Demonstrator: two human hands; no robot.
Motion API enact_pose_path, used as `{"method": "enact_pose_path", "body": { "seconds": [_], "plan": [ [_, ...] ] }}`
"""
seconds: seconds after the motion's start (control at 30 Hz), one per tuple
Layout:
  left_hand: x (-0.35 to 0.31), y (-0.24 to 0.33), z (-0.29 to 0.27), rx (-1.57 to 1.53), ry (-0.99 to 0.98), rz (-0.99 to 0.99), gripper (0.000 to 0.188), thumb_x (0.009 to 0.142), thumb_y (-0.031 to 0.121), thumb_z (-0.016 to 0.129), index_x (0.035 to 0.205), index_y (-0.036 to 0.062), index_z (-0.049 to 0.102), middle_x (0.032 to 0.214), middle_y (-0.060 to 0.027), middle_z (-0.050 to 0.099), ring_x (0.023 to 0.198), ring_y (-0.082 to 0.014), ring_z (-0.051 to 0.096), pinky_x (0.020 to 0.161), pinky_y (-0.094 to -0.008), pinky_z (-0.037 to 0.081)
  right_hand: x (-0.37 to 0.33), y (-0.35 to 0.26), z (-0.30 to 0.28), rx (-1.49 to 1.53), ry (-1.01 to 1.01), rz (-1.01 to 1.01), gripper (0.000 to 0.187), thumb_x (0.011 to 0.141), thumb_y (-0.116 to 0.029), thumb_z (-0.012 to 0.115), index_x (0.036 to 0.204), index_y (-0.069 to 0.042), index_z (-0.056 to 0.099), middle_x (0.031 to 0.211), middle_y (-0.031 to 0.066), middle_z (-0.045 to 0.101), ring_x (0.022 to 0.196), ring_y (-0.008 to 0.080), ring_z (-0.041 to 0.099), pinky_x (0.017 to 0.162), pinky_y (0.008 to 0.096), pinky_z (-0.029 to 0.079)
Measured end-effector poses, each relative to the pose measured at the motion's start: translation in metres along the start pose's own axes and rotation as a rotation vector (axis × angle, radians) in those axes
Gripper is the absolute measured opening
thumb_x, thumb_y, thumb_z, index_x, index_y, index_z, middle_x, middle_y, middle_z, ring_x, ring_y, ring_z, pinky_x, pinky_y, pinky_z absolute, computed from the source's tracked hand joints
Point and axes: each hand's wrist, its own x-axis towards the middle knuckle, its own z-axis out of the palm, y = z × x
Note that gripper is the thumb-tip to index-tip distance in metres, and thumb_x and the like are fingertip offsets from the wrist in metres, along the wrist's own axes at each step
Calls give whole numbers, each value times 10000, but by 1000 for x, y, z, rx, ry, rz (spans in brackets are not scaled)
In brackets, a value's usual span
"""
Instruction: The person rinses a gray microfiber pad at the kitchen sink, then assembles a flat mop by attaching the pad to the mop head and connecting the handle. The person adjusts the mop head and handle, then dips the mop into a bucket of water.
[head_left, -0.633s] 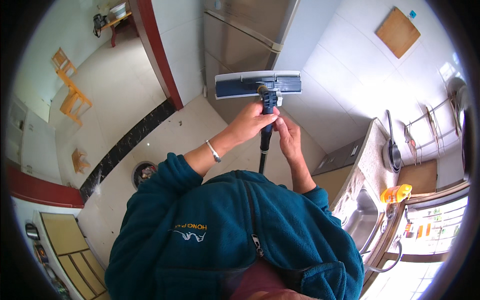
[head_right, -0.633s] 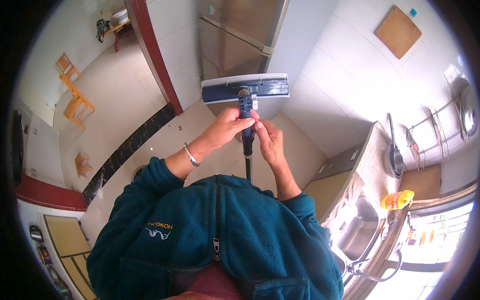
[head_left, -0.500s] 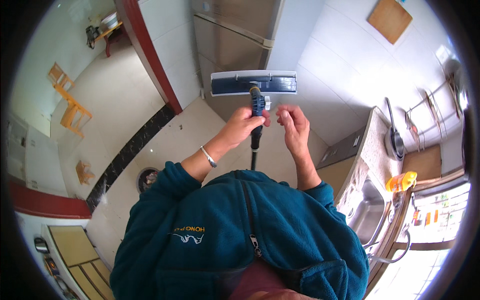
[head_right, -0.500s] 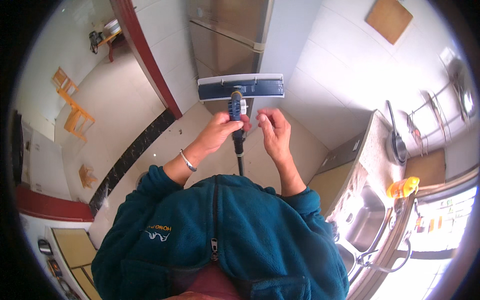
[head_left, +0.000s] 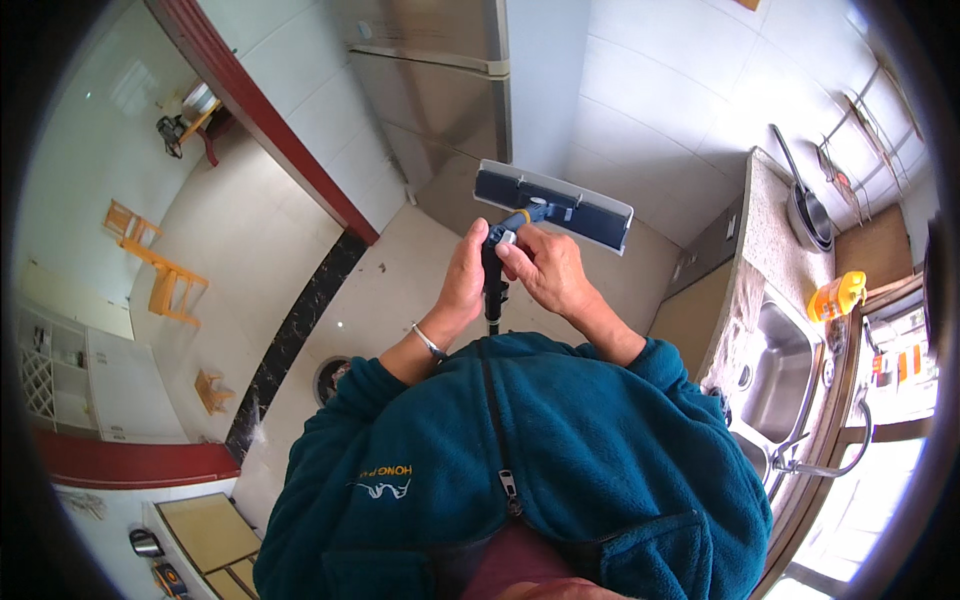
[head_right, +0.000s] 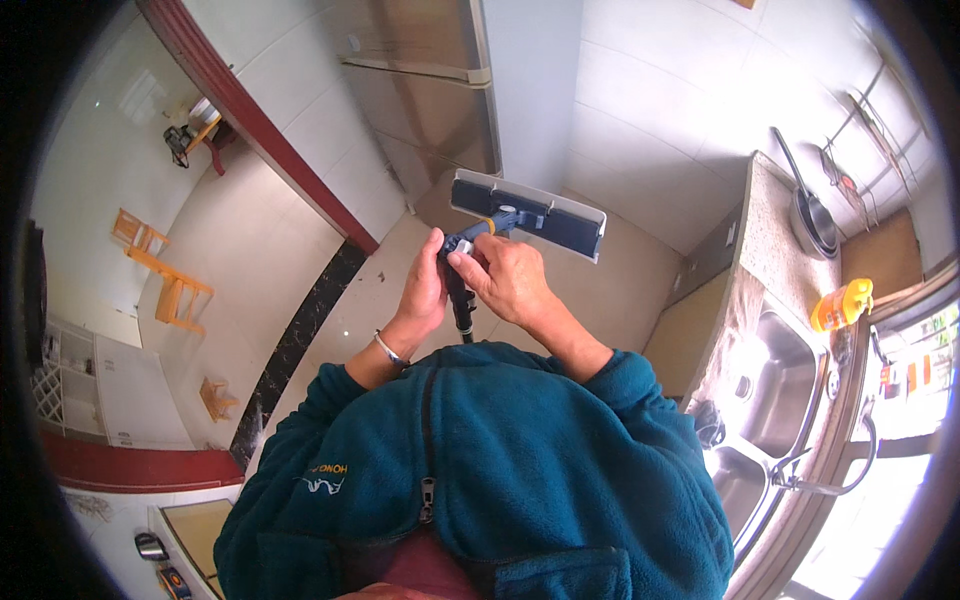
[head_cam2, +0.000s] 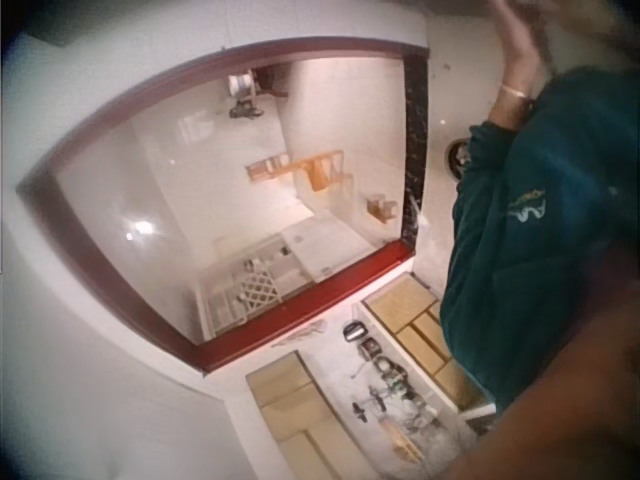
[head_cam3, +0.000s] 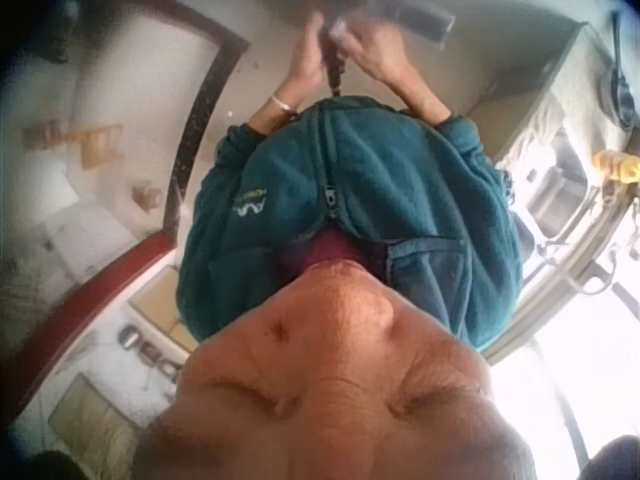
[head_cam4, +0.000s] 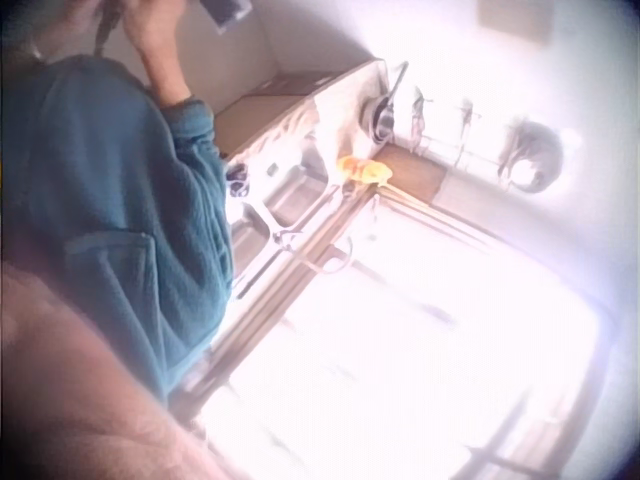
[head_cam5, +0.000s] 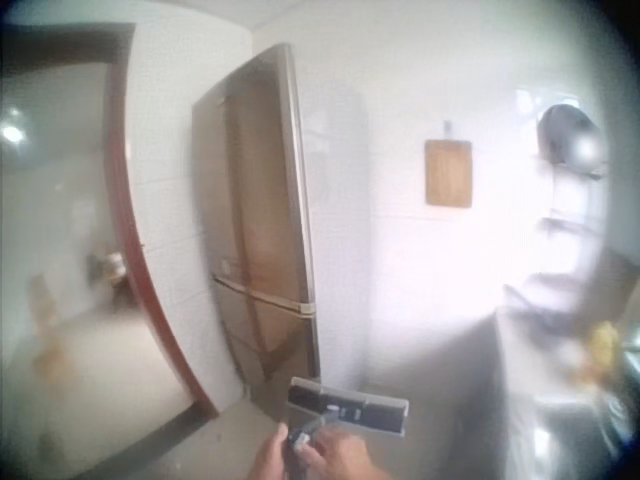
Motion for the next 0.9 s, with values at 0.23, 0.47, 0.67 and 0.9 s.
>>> {"method": "enact_pose_path", "body": {
  "seconds": [0.23, 0.47, 0.67, 0.9],
  "plan": [
    [2, -3, 0, 18, -51, -20, 419, 1013, 429, 375, 990, 71, 591, 902, -35, 613, 819, -121, 582, 729, -306, 480, -6, 7, 2, 112, 41, -1, 409, 864, -377, 665, 717, -9, 565, 642, 142, 589, 580, 330, 598, 538, 414, 470],
    [-4, 2, 22, 23, 99, 151, 373, 1002, 391, 438, 874, 66, 570, 784, 3, 529, 715, -78, 504, 632, -248, 423, 0, 5, 2, -111, 219, -456, 353, 760, -321, 762, 774, -25, 571, 682, 103, 543, 603, 295, 571, 535, 387, 470],
    [2, 10, 16, -131, 81, 112, 363, 998, 397, 450, 949, 64, 588, 839, -16, 581, 775, -114, 553, 704, -287, 462, 16, -1, -16, -164, 217, -657, 360, 674, -160, 821, 908, -15, 591, 778, 101, 542, 666, 272, 569, 591, 379, 492],
    [4, 14, 22, -109, 47, 122, 386, 1000, 389, 446, 915, 44, 594, 782, -27, 582, 677, -108, 538, 628, -276, 450, 9, -2, -13, 60, 134, -392, 430, 637, -64, 817, 996, -36, 582, 850, 102, 556, 758, 282, 596, 641, 367, 518]
  ]
}}
